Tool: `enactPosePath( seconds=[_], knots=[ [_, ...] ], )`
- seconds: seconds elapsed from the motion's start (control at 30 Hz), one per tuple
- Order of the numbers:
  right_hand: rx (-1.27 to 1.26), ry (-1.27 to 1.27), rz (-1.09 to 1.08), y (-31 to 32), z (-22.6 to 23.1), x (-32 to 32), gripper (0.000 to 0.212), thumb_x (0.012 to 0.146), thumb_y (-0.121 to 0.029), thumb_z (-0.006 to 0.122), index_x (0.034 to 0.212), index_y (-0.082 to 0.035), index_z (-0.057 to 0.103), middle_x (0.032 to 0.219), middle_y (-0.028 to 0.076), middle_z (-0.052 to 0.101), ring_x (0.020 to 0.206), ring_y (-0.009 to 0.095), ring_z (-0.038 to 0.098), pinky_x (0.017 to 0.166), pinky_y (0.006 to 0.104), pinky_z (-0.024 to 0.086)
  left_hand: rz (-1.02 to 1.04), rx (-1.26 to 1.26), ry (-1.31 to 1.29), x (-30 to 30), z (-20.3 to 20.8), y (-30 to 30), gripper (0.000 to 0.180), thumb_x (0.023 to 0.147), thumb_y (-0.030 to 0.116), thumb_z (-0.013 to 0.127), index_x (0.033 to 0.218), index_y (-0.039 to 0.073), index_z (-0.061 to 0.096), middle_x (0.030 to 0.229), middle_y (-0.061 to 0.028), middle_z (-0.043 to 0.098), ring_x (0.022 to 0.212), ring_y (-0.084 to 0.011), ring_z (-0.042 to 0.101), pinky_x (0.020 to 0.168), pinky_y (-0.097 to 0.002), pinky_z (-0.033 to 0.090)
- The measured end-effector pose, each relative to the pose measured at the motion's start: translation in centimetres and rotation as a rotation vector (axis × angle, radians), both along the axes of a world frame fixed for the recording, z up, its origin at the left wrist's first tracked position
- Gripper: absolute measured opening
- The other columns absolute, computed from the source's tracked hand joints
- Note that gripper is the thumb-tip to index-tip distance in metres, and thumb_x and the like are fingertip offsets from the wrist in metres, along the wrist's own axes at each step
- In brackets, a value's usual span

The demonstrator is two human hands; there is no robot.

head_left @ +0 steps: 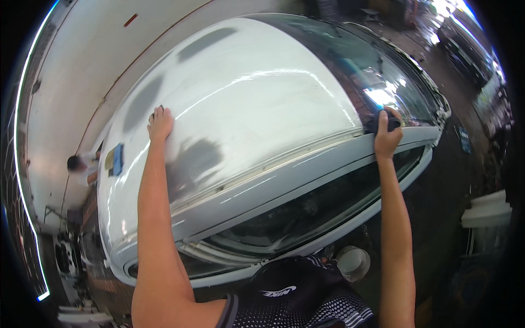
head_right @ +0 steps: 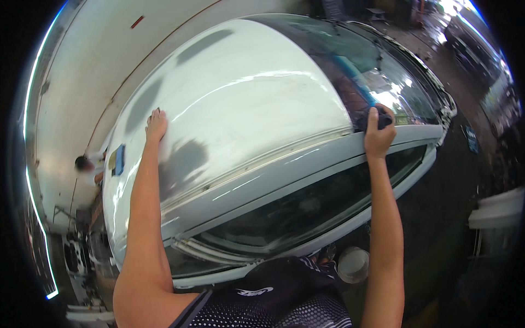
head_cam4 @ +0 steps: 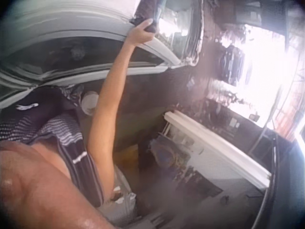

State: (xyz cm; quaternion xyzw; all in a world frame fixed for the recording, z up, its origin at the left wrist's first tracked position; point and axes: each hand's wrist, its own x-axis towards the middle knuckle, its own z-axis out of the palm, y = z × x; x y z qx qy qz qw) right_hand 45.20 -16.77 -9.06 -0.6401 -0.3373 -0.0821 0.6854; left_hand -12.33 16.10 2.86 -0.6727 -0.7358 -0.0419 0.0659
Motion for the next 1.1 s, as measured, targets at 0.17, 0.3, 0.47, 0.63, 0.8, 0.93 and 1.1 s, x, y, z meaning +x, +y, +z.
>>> enactPosePath(
  seconds=[0.17, 0.3, 0.47, 0.63, 0.8, 0.93, 1.1],
  knots=[
    [0.004, 0.017, 0.049, 0.1, 1.1, -1.1, 0.022, 0.102, -0.017, 0.067, 0.115, 0.001, 0.070, 0.106, 0.008, 0.070, 0.101, 0.018, 0.064, 0.094, 0.0326, 0.049, -0.822, 0.194, 0.062, 22.5, -2.5, 4.7, 0.046, 0.108, 0.031, 0.042, 0.142, 0.000, 0.050, 0.140, -0.0224, 0.059, 0.129, -0.0425, 0.056, 0.107, -0.0559, 0.046],
    [-0.033, 0.000, 0.021, -0.6, 1.2, -0.3, 0.025, 0.098, -0.018, 0.071, 0.114, 0.001, 0.069, 0.099, 0.012, 0.071, 0.091, 0.022, 0.068, 0.086, 0.0349, 0.054, -1.416, 0.121, 0.029, 39.3, -4.8, -2.7, 0.052, 0.109, 0.032, 0.036, 0.150, 0.002, 0.048, 0.153, -0.0229, 0.052, 0.139, -0.0374, 0.051, 0.117, -0.0518, 0.038],
    [-0.041, 0.068, 0.077, -0.4, 1.6, -0.8, 0.026, 0.096, -0.019, 0.071, 0.114, 0.000, 0.069, 0.093, 0.013, 0.069, 0.084, 0.023, 0.067, 0.081, 0.0349, 0.053, -0.821, -0.114, 0.120, 40.8, -0.6, 9.4, 0.053, 0.112, 0.031, 0.027, 0.159, 0.011, 0.041, 0.166, -0.0129, 0.040, 0.152, -0.0327, 0.038, 0.124, -0.0571, 0.030],
    [-0.087, 0.039, 0.036, -1.5, 1.5, 0.0, 0.026, 0.095, -0.017, 0.070, 0.114, 0.001, 0.068, 0.096, 0.012, 0.069, 0.084, 0.023, 0.066, 0.080, 0.0338, 0.053, -1.222, -0.246, 0.146, 42.8, -2.8, 8.3, 0.058, 0.112, 0.038, 0.024, 0.165, 0.017, 0.033, 0.173, -0.0033, 0.029, 0.159, -0.0282, 0.027, 0.126, -0.0585, 0.024],
    [-0.086, 0.063, 0.080, -1.1, 1.5, -0.4, 0.025, 0.095, -0.015, 0.069, 0.114, 0.001, 0.068, 0.092, 0.011, 0.067, 0.080, 0.021, 0.065, 0.077, 0.0327, 0.052, -0.787, -0.206, 0.197, 44.7, -2.8, 13.1, 0.060, 0.112, 0.042, 0.024, 0.165, 0.017, 0.033, 0.173, -0.0011, 0.028, 0.159, -0.0286, 0.027, 0.125, -0.0604, 0.025],
    [-0.084, 0.026, 0.079, -1.2, 1.8, -0.7, 0.024, 0.095, -0.014, 0.069, 0.114, 0.001, 0.068, 0.090, 0.010, 0.066, 0.079, 0.020, 0.064, 0.076, 0.0327, 0.052, -0.999, -0.156, 0.245, 42.3, -4.3, 13.8, 0.056, 0.111, 0.042, 0.027, 0.164, 0.024, 0.035, 0.172, 0.0038, 0.030, 0.158, -0.0277, 0.029, 0.124, -0.0625, 0.028],
    [-0.055, 0.081, 0.067, -1.6, 1.8, -0.3, 0.024, 0.094, -0.014, 0.070, 0.113, 0.000, 0.068, 0.101, 0.013, 0.068, 0.092, 0.021, 0.065, 0.086, 0.0343, 0.053, -0.809, -0.120, 0.287, 46.2, -3.9, 15.0, 0.054, 0.111, 0.038, 0.030, 0.163, 0.024, 0.036, 0.170, 0.0006, 0.035, 0.154, -0.0317, 0.036, 0.118, -0.0684, 0.033]
  ],
)
